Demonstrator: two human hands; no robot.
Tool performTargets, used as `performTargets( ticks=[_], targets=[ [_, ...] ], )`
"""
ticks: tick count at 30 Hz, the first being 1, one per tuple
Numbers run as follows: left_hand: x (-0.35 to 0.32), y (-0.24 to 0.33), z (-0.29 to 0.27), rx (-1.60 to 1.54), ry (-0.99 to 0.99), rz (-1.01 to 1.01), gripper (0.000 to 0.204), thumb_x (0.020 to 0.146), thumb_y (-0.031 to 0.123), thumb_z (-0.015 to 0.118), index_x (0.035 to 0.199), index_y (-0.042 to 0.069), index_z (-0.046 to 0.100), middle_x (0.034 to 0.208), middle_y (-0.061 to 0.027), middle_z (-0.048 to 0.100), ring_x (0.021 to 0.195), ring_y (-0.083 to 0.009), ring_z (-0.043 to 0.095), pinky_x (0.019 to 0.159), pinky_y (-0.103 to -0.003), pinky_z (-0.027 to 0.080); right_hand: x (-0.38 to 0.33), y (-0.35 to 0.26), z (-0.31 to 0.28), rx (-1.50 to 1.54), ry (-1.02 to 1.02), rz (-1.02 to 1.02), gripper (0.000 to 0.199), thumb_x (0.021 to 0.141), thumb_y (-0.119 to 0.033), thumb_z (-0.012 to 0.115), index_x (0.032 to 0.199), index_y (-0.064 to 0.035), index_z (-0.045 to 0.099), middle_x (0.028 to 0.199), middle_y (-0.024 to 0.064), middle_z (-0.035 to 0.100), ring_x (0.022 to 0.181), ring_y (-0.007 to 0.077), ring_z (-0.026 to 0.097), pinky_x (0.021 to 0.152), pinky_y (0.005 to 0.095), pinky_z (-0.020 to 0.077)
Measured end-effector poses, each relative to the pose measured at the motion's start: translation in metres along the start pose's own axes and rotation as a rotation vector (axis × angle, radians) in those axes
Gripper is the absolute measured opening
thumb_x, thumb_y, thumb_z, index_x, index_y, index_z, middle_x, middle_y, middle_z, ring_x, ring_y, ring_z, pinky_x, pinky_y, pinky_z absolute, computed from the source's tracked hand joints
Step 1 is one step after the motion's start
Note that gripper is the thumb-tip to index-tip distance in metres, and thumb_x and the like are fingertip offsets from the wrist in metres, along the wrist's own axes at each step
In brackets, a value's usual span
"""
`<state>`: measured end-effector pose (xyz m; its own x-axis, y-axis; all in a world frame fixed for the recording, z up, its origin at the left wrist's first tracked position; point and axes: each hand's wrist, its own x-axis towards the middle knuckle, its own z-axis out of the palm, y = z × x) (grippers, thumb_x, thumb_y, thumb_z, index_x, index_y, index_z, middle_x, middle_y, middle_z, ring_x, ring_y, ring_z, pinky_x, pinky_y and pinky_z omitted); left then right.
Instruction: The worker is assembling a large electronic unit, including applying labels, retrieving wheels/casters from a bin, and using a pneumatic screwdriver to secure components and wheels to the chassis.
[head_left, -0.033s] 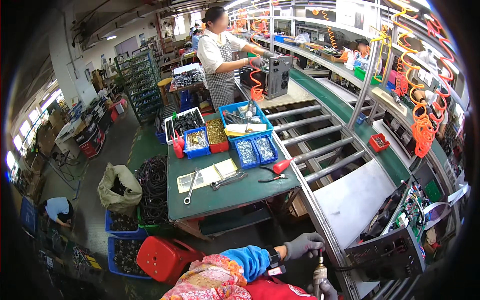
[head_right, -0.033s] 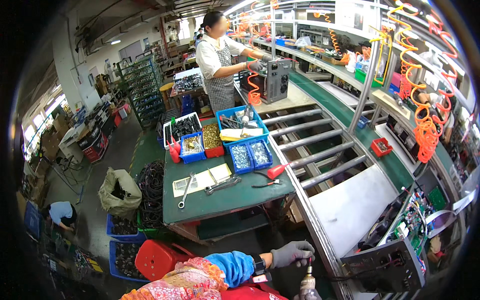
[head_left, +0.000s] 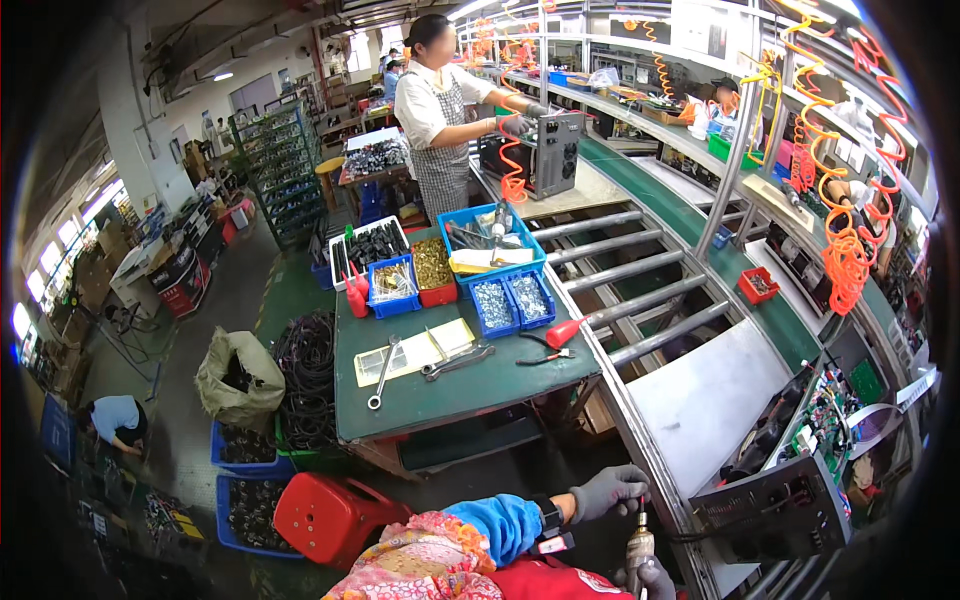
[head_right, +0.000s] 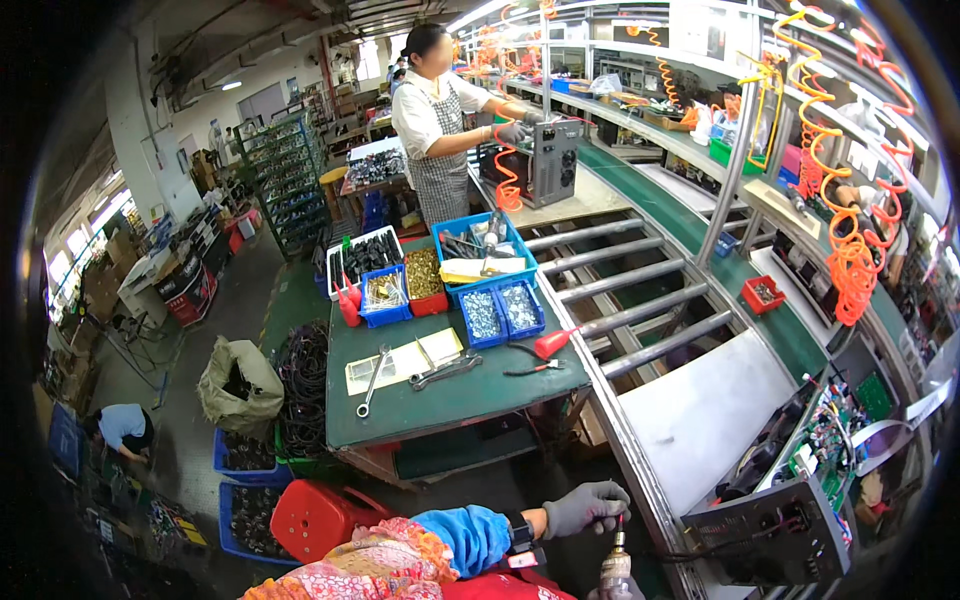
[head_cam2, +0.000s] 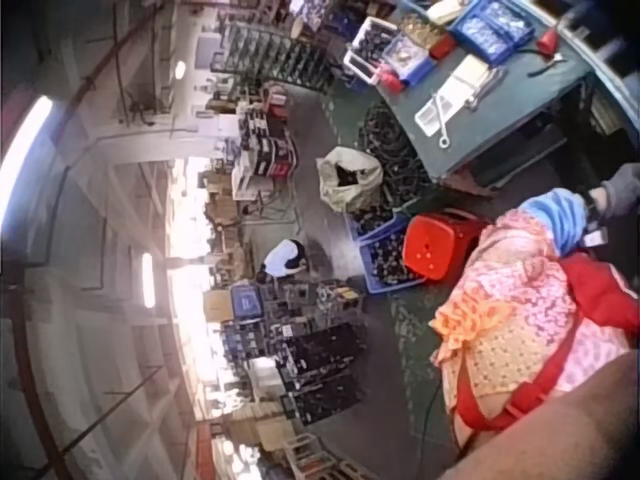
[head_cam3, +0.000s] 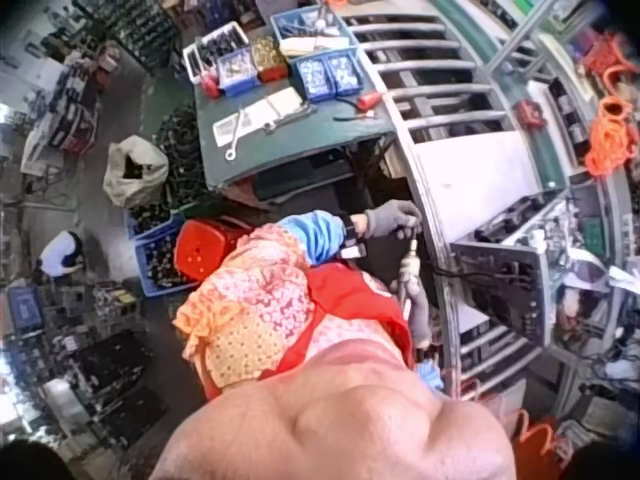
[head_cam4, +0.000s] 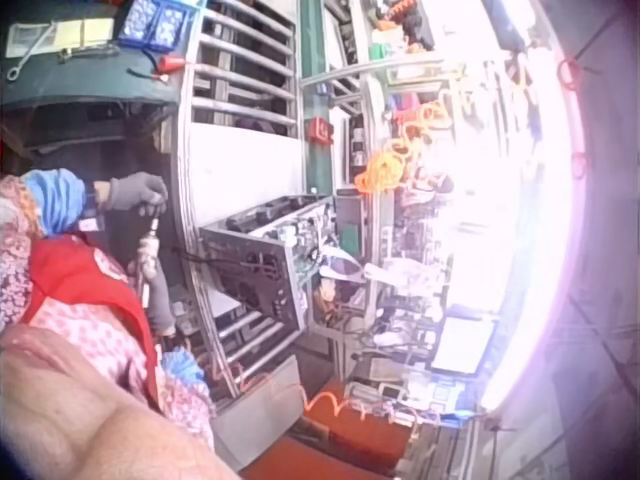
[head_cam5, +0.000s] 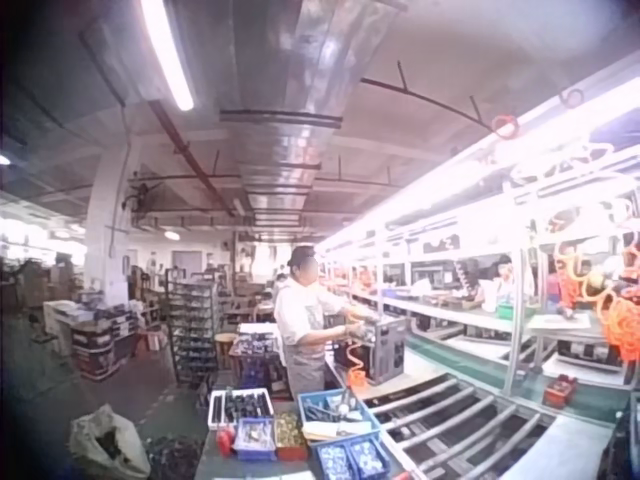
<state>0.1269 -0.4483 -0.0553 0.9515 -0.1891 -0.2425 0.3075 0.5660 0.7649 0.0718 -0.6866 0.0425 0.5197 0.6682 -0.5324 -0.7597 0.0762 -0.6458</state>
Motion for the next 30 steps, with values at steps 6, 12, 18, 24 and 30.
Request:
performTargets(
  ticks=[6,12,18,24,30],
  targets=[
    [0.001,-0.001,0.021,0.023,0.245,0.034,0.022,0.101,0.019,0.047,0.117,0.004,0.05,0.099,-0.0111,0.065,0.067,-0.0117,0.062,0.055,-0.024,0.05,-0.001,-0.009,-0.005,-0.252,0.019,0.045,0.041,0.087,-0.024,0.061,0.124,-0.0085,0.051,0.098,0.0015,0.055,0.091,0.0112,0.054,0.08,0.0252,0.0452],
    [0.004,0.019,0.003,0.076,0.365,0.021,0.023,0.1,0.025,0.052,0.107,0.003,0.055,0.091,-0.0103,0.066,0.065,-0.013,0.061,0.053,-0.026,0.049,-0.002,-0.004,0.004,-0.423,-0.033,-0.093,0.059,0.083,-0.021,0.064,0.136,-0.0047,0.044,0.113,0.0022,0.051,0.101,0.0131,0.05,0.091,0.0276,0.0405],
    [-0.004,0.016,-0.004,0.08,0.297,0.083,0.021,0.096,0.021,0.057,0.095,0.001,0.058,0.081,-0.0097,0.065,0.06,-0.0156,0.064,0.045,-0.026,0.049,0.007,-0.001,0.009,-0.424,0.036,-0.113,0.056,0.083,-0.024,0.066,0.133,-0.006,0.046,0.106,0.0042,0.055,0.092,0.0136,0.055,0.08,0.0277,0.0462],
    [-0.025,0.013,-0.021,0.017,0.356,0.153,0.022,0.094,0.021,0.06,0.093,-0.001,0.057,0.073,-0.0097,0.065,0.052,-0.0169,0.063,0.041,-0.028,0.049,0.022,-0.008,0.012,-0.463,0.015,-0.026,0.056,0.083,-0.024,0.066,0.132,-0.0063,0.047,0.104,0.0041,0.055,0.089,0.0135,0.055,0.078,0.0274,0.0468],
    [-0.046,0.021,-0.038,0.023,0.372,0.258,0.021,0.09,0.02,0.067,0.088,0.0,0.062,0.069,-0.0084,0.062,0.049,-0.0202,0.064,0.037,-0.031,0.048,0.036,-0.019,0.015,-0.538,-0.032,0.036,0.055,0.083,-0.024,0.066,0.131,-0.0065,0.047,0.103,0.004,0.055,0.087,0.0134,0.056,0.075,0.0272,0.0474]
  ],
)
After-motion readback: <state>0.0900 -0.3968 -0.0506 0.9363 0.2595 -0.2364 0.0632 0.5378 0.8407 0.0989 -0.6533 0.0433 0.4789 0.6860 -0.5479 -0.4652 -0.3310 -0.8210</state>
